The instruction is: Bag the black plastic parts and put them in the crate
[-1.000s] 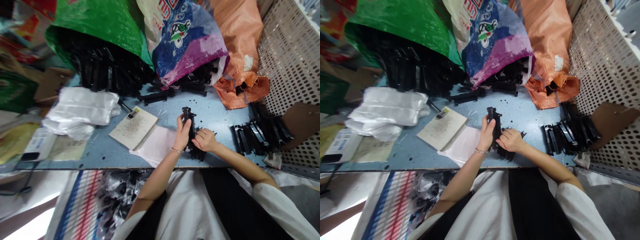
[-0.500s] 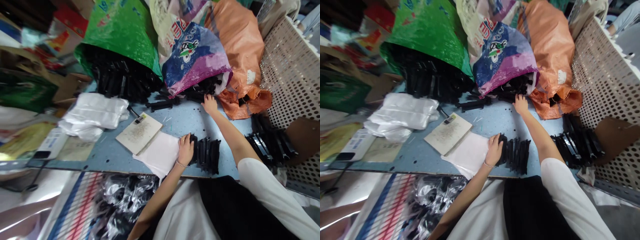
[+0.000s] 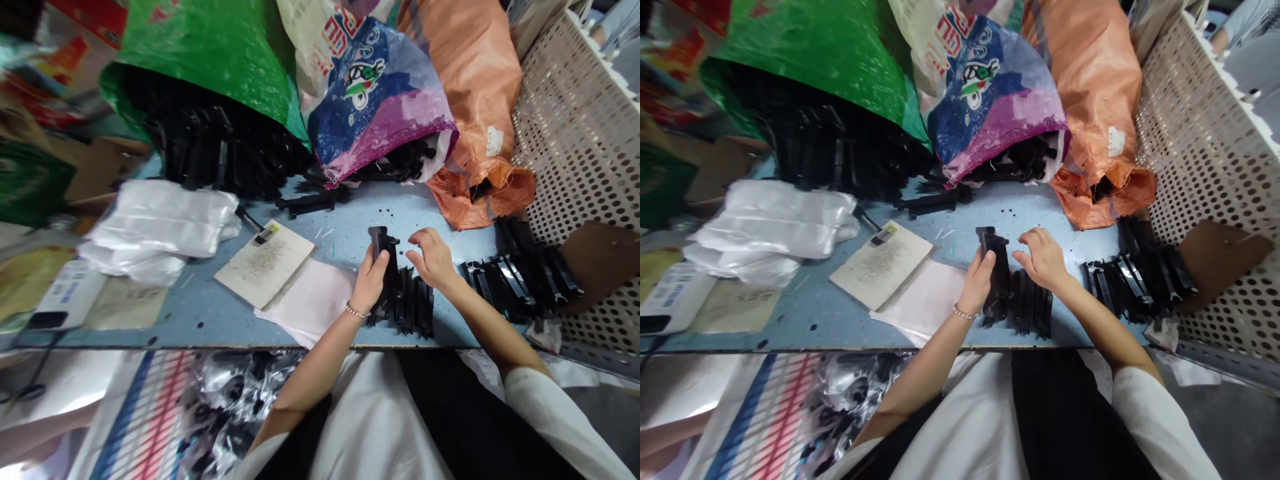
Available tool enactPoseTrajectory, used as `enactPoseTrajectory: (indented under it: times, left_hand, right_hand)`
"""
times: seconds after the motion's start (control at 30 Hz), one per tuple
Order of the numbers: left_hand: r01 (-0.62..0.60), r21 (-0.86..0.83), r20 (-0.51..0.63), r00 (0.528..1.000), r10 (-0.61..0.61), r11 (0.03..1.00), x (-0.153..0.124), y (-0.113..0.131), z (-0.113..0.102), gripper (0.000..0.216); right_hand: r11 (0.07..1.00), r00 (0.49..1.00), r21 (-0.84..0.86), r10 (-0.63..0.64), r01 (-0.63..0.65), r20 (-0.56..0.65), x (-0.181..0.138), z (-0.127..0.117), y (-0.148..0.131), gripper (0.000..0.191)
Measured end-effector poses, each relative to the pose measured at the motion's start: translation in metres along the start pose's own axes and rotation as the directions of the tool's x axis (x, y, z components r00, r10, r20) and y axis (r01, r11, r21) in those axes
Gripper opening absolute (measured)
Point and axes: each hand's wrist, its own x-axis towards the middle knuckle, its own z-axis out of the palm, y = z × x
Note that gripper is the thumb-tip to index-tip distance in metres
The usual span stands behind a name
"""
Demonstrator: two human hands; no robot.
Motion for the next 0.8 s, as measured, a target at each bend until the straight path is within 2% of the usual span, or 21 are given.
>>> enactPoseTrajectory:
  times: [0.1,0.2,0.27,0.33,0.4,0.47,0.5,0.57,0.63,0.7,0.73,0.8]
  left_hand:
    - [-0.002,0.044,-0.012,1.0,0.003,0.999,-0.016,0.003,0.0,0.049]
    - [-0.013,0.092,-0.077,0.997,0.02,0.996,-0.014,0.006,-0.007,0.049]
    - [-0.027,0.146,-0.154,0.987,0.05,0.989,-0.008,0.012,-0.016,0.049]
    - [-0.006,0.153,-0.198,0.979,0.037,0.988,-0.002,0.018,-0.022,0.051]
    - [0.039,0.097,-0.18,0.983,-0.021,0.994,0.001,0.021,-0.025,0.052]
    - [0.062,0.057,-0.142,0.988,-0.053,0.996,0.004,0.02,-0.025,0.048]
    - [0.046,0.078,-0.13,0.991,-0.036,0.996,0.005,0.017,-0.027,0.046]
    - [-0.017,0.228,-0.111,0.993,0.043,0.974,0.01,0.011,-0.036,0.046]
    - [-0.035,0.459,-0.071,0.994,0.077,0.888,0.015,0.003,-0.052,0.044]
    - [0.02,0.666,-0.037,0.999,0.007,0.746,0.018,-0.008,-0.067,0.034]
    - [0.059,0.735,-0.032,0.998,-0.053,0.675,0.017,-0.014,-0.072,0.029]
    - [0.094,0.799,-0.021,0.991,-0.129,0.594,0.012,-0.031,-0.071,0.025]
  right_hand:
    - [0.985,0.987,-0.1,-0.131,0.14,0.091,0.02,0.002,0.005,0.05]
    - [0.998,0.987,-0.004,-0.062,0.064,0.15,0.029,0.014,-0.001,0.057]
    - [0.996,0.982,0.081,-0.045,0.031,0.183,0.022,0.022,-0.011,0.063]
    - [0.986,0.962,0.095,-0.158,0.139,0.223,0.008,0.027,-0.023,0.062]
    - [0.96,0.929,0.031,-0.276,0.277,0.245,-0.01,0.031,-0.033,0.056]
    - [0.948,0.916,-0.033,-0.295,0.315,0.273,-0.027,0.033,-0.038,0.048]
    - [0.955,0.92,-0.051,-0.266,0.292,0.289,-0.035,0.033,-0.037,0.045]
    - [0.98,0.934,-0.092,-0.138,0.177,0.329,-0.051,0.028,-0.031,0.043]
    - [0.98,0.932,-0.197,0.098,-0.03,0.348,-0.067,0.019,-0.02,0.042]
    - [0.91,0.881,-0.329,0.356,-0.252,0.31,-0.083,0.011,-0.008,0.038]
    - [0.867,0.848,-0.372,0.447,-0.332,0.285,-0.089,0.009,-0.002,0.039]
    - [0.824,0.805,-0.382,0.531,-0.418,0.265,-0.099,0.011,0.008,0.049]
